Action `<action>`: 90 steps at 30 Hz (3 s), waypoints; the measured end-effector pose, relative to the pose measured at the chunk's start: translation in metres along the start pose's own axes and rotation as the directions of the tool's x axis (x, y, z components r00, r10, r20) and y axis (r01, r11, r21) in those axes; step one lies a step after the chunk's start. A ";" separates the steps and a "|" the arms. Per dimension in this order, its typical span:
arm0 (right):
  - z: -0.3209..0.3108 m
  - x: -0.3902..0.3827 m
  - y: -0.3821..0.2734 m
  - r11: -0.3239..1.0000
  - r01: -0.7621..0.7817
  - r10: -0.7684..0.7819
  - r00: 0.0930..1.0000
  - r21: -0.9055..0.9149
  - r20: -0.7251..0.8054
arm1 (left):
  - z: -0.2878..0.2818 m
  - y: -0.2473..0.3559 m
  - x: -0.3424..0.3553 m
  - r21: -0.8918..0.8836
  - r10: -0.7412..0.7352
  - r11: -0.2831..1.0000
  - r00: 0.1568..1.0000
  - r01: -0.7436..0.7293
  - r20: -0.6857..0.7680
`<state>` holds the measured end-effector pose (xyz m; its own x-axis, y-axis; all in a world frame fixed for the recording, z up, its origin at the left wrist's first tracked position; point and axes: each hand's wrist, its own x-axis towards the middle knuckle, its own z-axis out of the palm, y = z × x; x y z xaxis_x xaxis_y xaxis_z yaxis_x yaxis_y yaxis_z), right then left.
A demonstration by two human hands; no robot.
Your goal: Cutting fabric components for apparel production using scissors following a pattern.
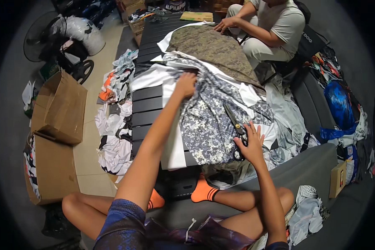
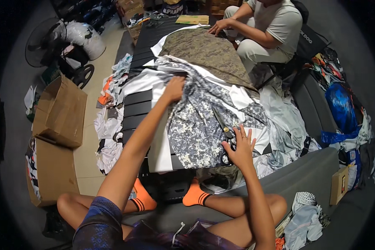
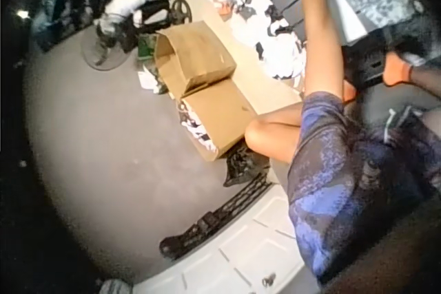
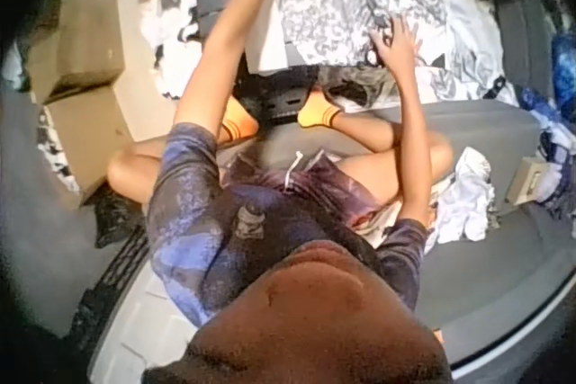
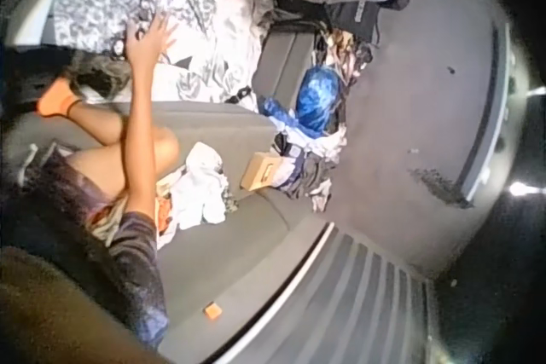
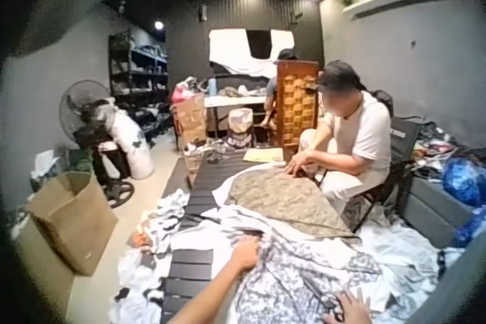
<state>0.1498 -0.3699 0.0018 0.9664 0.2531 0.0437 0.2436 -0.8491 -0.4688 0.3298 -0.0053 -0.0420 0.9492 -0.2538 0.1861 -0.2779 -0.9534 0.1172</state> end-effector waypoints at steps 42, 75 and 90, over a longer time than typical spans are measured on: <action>-0.035 -0.009 -0.009 0.977 -0.120 0.147 0.978 -0.179 0.147 | -0.060 0.037 -0.238 -0.148 -0.432 0.901 0.869 0.407 -0.241; -0.073 -0.056 0.031 0.927 -0.275 0.330 0.921 0.255 -0.207 | 0.020 0.063 0.011 -0.181 -0.051 0.983 0.991 0.029 -0.120; 0.004 -0.016 -0.003 0.944 0.171 -0.093 0.958 0.282 -0.270 | -0.040 0.020 -0.113 -0.220 -0.242 0.949 0.969 0.227 -0.045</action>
<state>0.1332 -0.3694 -0.0006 0.9255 0.1961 0.3240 0.3723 -0.6276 -0.6837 0.2110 0.0113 -0.0218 0.9806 -0.0075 0.1957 -0.0805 -0.9264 0.3678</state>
